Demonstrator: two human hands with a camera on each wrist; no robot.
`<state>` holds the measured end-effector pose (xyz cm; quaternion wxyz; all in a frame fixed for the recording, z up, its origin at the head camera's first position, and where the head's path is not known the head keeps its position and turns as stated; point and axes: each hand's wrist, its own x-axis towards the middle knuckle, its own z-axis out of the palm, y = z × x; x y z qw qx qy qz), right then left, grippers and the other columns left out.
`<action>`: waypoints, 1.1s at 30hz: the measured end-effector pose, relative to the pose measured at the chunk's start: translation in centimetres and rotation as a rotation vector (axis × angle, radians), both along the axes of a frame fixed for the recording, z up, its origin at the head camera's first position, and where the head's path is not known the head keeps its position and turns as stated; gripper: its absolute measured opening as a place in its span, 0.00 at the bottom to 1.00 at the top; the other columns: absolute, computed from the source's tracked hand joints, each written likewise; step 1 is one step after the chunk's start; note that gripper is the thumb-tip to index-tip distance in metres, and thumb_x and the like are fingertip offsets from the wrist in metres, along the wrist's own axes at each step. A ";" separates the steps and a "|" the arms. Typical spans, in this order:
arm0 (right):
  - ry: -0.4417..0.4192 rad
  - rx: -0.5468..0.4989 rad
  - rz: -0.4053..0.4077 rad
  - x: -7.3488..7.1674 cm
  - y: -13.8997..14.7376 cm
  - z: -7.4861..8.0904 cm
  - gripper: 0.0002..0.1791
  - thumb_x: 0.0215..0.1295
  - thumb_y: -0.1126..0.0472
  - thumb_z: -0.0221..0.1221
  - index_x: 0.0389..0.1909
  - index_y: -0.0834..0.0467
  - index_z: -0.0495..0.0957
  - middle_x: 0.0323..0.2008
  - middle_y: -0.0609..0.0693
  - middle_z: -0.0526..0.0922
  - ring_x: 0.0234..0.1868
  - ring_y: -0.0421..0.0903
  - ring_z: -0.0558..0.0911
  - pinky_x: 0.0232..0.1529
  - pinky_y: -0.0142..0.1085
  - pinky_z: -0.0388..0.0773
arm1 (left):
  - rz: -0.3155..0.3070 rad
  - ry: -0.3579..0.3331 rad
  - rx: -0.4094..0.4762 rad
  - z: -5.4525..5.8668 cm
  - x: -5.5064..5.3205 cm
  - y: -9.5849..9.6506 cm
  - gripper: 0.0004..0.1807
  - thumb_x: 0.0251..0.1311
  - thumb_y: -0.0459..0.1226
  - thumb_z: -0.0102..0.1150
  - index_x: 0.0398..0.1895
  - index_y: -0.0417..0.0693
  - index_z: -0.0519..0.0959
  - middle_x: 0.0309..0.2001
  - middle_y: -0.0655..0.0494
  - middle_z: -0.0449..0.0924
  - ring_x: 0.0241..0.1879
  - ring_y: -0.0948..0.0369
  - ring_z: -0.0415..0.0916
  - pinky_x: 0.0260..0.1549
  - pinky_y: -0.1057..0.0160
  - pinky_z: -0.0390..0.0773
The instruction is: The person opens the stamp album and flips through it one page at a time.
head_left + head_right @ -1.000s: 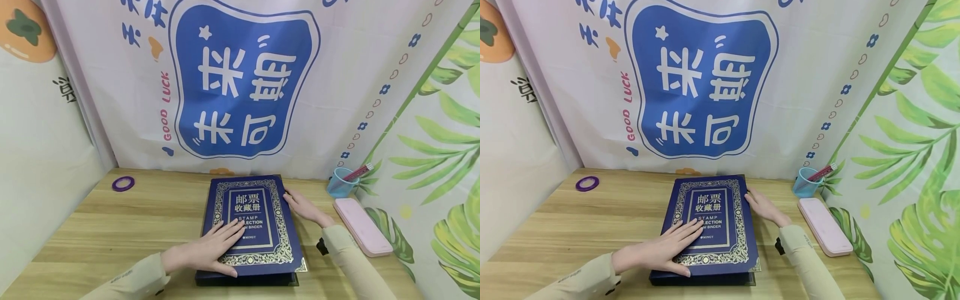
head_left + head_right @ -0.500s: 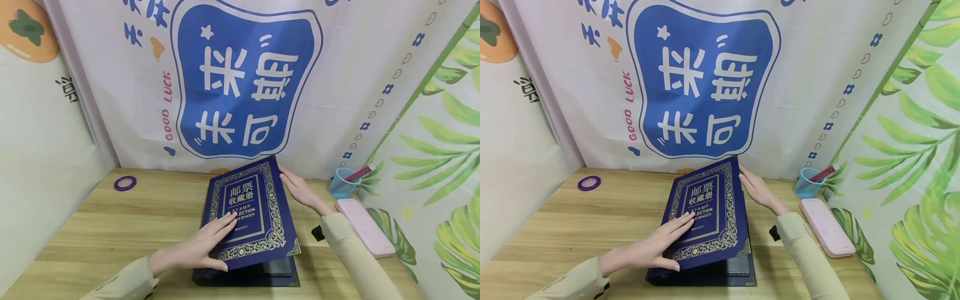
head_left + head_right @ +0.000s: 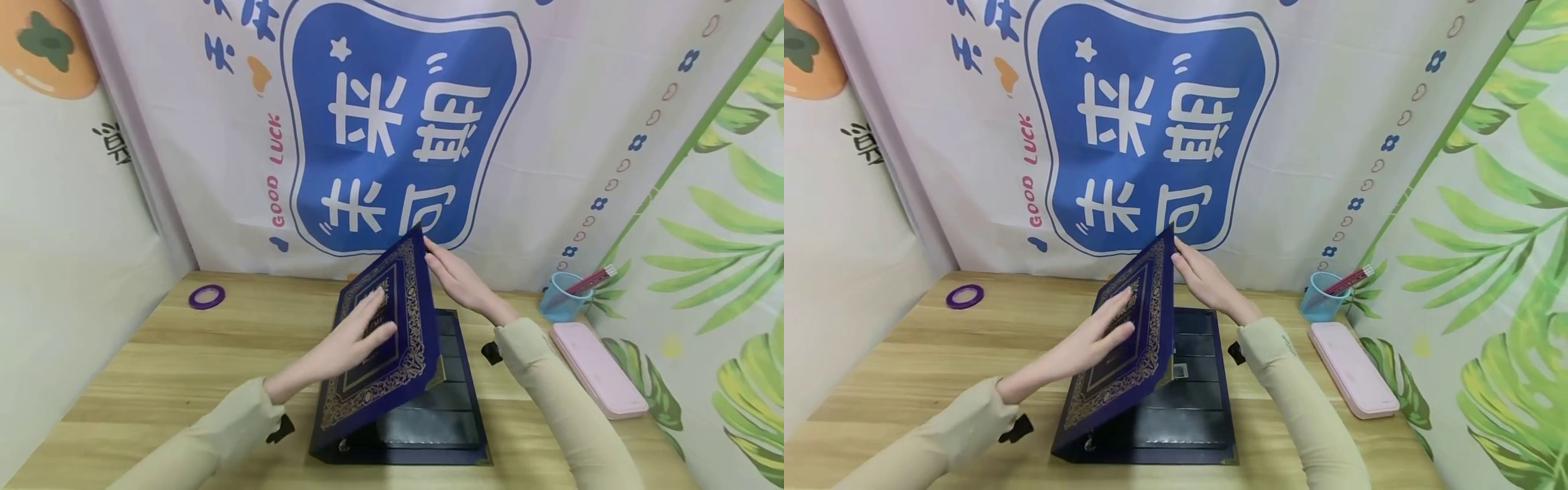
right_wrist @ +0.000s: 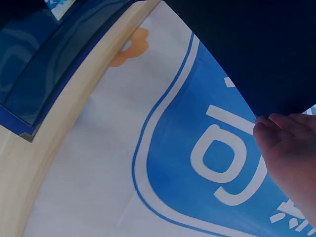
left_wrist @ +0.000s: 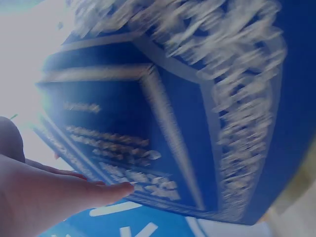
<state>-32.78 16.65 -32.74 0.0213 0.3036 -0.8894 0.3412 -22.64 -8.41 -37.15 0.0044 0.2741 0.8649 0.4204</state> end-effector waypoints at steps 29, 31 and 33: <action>0.002 0.142 -0.008 0.3 0.7 -3.0 0.33 0.81 0.46 0.35 0.79 0.57 0.46 0.80 0.55 0.49 0.80 0.54 0.51 0.79 0.51 0.49 | 0.073 -0.227 0.231 7.1 -2.2 -3.6 0.38 0.75 0.50 0.44 0.80 0.42 0.47 0.78 0.38 0.51 0.75 0.43 0.56 0.72 0.44 0.60; -0.018 0.170 -0.025 0.7 2.2 -4.9 0.34 0.81 0.47 0.36 0.79 0.59 0.45 0.80 0.57 0.48 0.80 0.56 0.51 0.79 0.52 0.50 | 0.084 -0.247 0.305 7.1 -1.8 -5.2 0.38 0.75 0.50 0.44 0.79 0.42 0.48 0.79 0.40 0.49 0.77 0.44 0.53 0.73 0.44 0.59; -0.040 0.196 -0.041 1.2 3.7 -6.8 0.35 0.81 0.47 0.37 0.79 0.60 0.45 0.79 0.59 0.49 0.80 0.57 0.51 0.78 0.54 0.51 | 0.085 -0.273 0.372 7.1 -1.4 -6.8 0.37 0.76 0.50 0.44 0.79 0.42 0.48 0.79 0.41 0.46 0.78 0.44 0.50 0.72 0.48 0.62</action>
